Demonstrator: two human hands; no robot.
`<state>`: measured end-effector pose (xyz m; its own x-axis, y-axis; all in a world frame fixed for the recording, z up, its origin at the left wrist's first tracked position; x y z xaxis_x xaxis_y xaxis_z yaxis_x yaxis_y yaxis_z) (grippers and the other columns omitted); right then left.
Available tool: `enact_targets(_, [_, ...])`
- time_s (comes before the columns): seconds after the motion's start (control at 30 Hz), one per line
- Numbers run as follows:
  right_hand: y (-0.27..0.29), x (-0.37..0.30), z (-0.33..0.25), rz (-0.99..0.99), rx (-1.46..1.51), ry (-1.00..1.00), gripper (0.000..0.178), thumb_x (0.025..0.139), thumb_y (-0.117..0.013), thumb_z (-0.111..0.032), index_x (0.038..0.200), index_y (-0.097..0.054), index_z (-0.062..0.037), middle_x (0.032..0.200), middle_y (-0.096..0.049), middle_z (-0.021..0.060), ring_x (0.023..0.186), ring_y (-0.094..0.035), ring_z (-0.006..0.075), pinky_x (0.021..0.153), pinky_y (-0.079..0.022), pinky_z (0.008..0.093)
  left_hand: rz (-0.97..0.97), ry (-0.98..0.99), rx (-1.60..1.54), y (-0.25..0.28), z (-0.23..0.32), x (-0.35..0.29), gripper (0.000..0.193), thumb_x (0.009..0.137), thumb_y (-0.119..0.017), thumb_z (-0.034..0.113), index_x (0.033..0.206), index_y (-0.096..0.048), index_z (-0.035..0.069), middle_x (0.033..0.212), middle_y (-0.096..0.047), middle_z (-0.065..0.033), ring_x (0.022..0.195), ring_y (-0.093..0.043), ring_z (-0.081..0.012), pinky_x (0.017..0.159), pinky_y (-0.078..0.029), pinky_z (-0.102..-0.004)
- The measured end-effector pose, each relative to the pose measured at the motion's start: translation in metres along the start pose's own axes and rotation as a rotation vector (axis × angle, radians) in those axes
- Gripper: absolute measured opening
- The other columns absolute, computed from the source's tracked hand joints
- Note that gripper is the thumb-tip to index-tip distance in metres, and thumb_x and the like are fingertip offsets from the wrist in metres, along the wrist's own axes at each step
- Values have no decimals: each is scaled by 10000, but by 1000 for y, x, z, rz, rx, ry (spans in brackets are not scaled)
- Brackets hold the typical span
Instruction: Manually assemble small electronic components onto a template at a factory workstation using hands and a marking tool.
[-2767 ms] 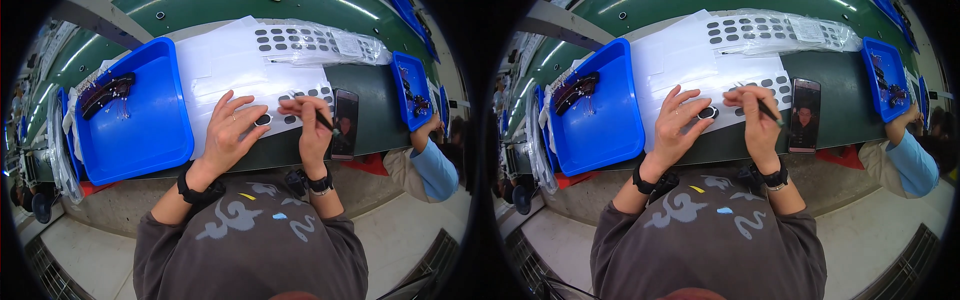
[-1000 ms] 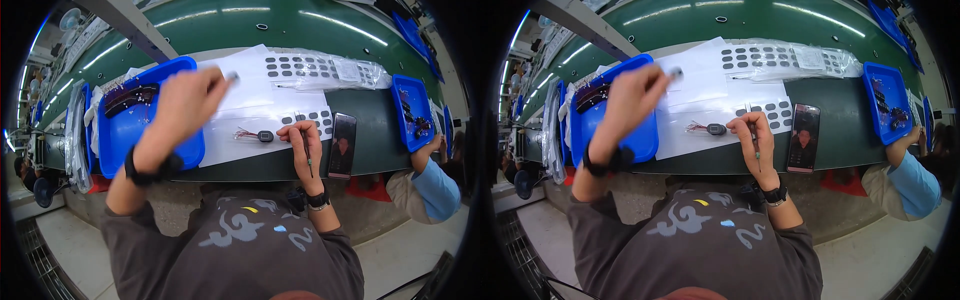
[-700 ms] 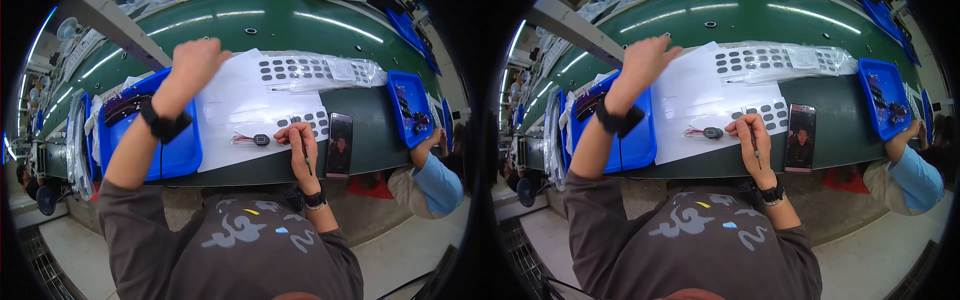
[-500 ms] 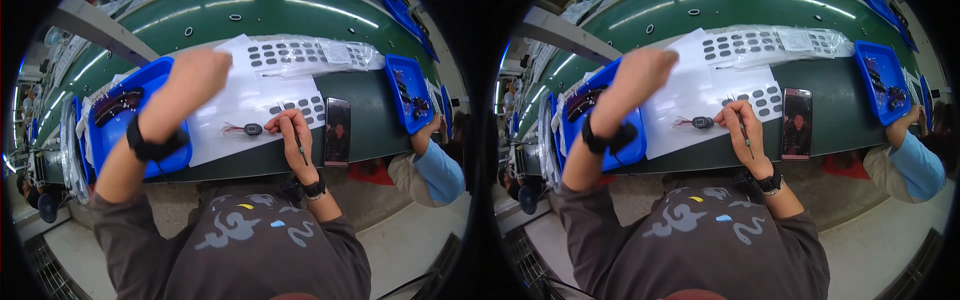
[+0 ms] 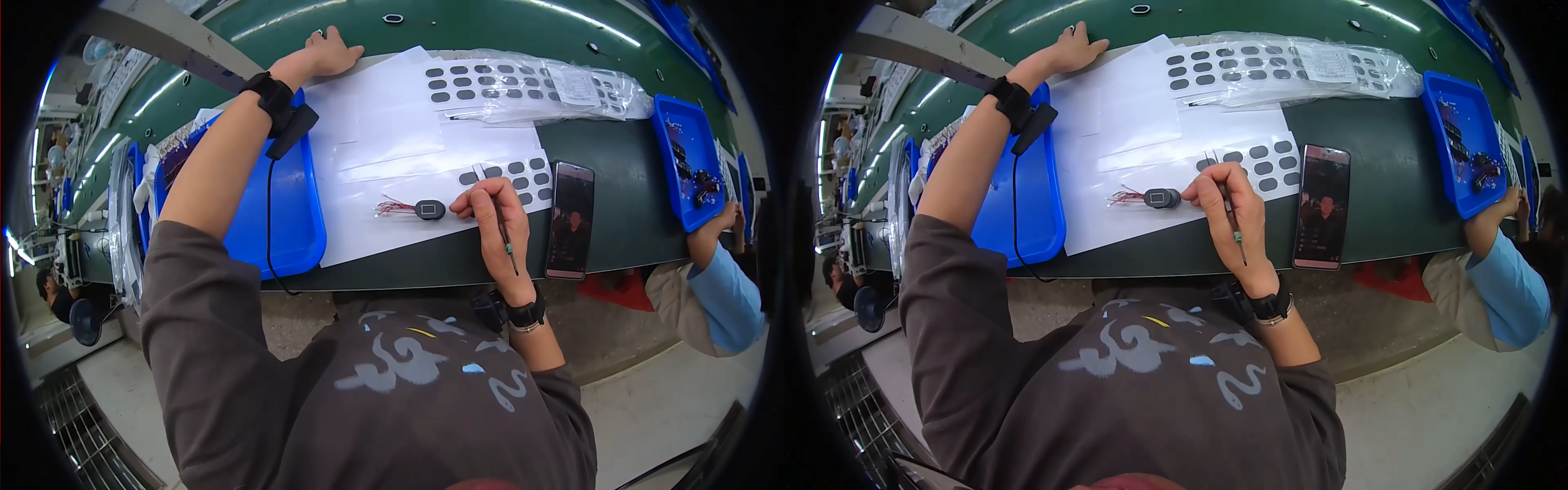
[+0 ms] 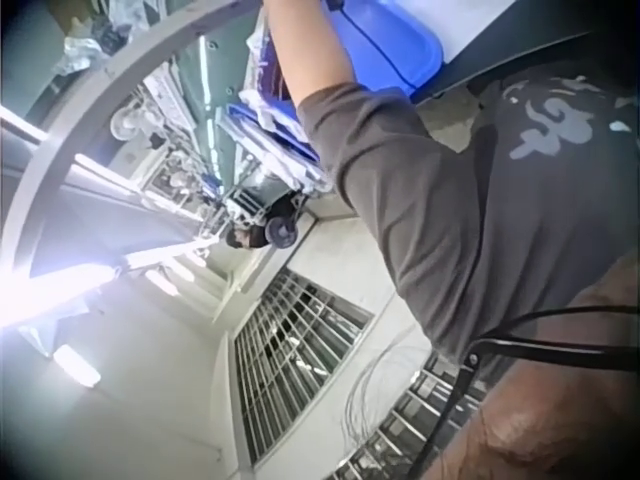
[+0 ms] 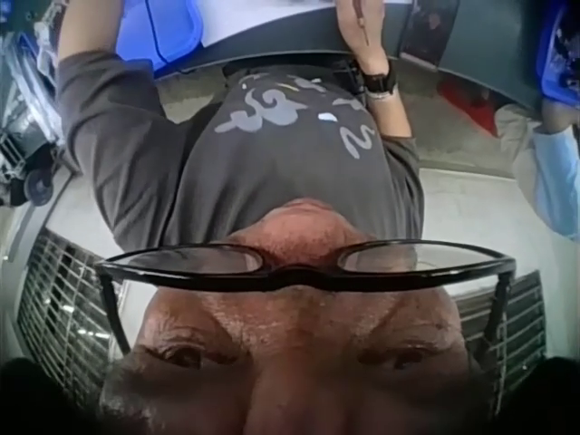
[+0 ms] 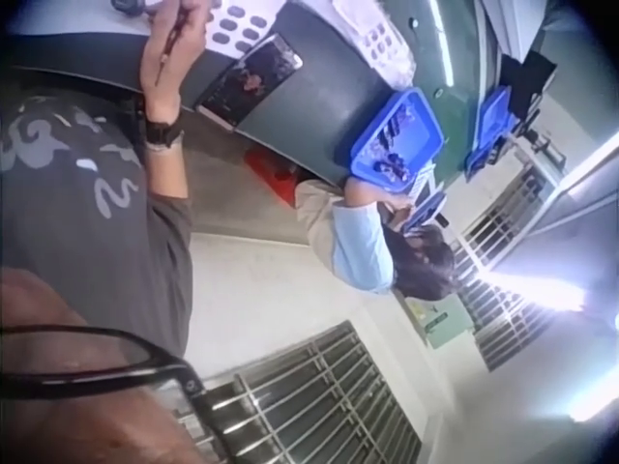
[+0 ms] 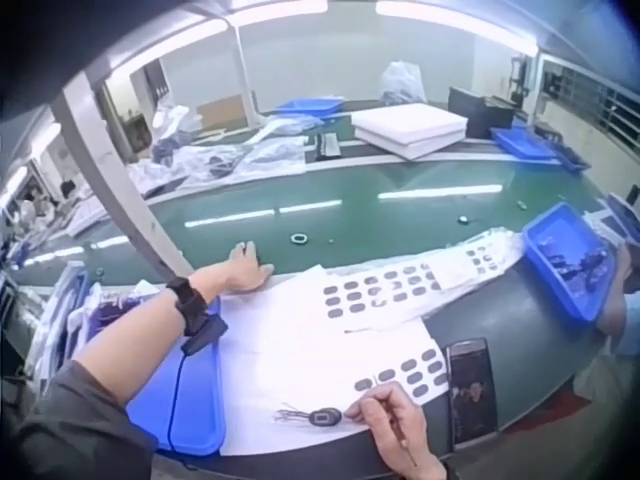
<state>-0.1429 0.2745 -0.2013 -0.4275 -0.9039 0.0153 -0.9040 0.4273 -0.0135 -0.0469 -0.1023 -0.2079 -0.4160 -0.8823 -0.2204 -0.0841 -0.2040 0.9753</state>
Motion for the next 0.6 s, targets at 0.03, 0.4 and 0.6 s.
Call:
enact_targets(0.03, [-1,1,-2,-3,0,8,203,1069,-517,-219,1030,-564,-25,913,-686,81,834,-605,111,797,-490,253,8,3,0,-9,-14,12,726,974,-518,438,1575,-288,99,1497,-439,-300,1429,-398,-417,1200,-286,-399])
enact_targets(0.4, [4,1,2,56,263,60,280,1088,-480,-292,1092,-564,-25,908,-664,77,841,-593,110,788,-476,247,-3,-690,-313,81,31,-141,434,957,-665,312,1270,-659,13,1231,-688,-187,1175,-644,-341,1014,-486,-402])
enact_targets(0.6, [-2,2,3,258,176,118,253,1062,-550,-246,1133,-603,-9,923,-663,54,826,-565,86,760,-448,222,288,-650,-661,11,55,-290,418,839,-788,237,1213,-686,81,1104,-721,-123,1177,-623,-354,1079,-422,-487])
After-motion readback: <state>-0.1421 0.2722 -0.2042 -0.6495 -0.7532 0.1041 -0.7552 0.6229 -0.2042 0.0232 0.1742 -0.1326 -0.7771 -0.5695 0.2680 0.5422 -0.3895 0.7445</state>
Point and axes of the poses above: each hand's wrist, its own x-axis towards the middle knuckle, its own y-axis out of the back of the hand, z = x × y, the point moved 1 cm from there along x, towards the middle knuckle
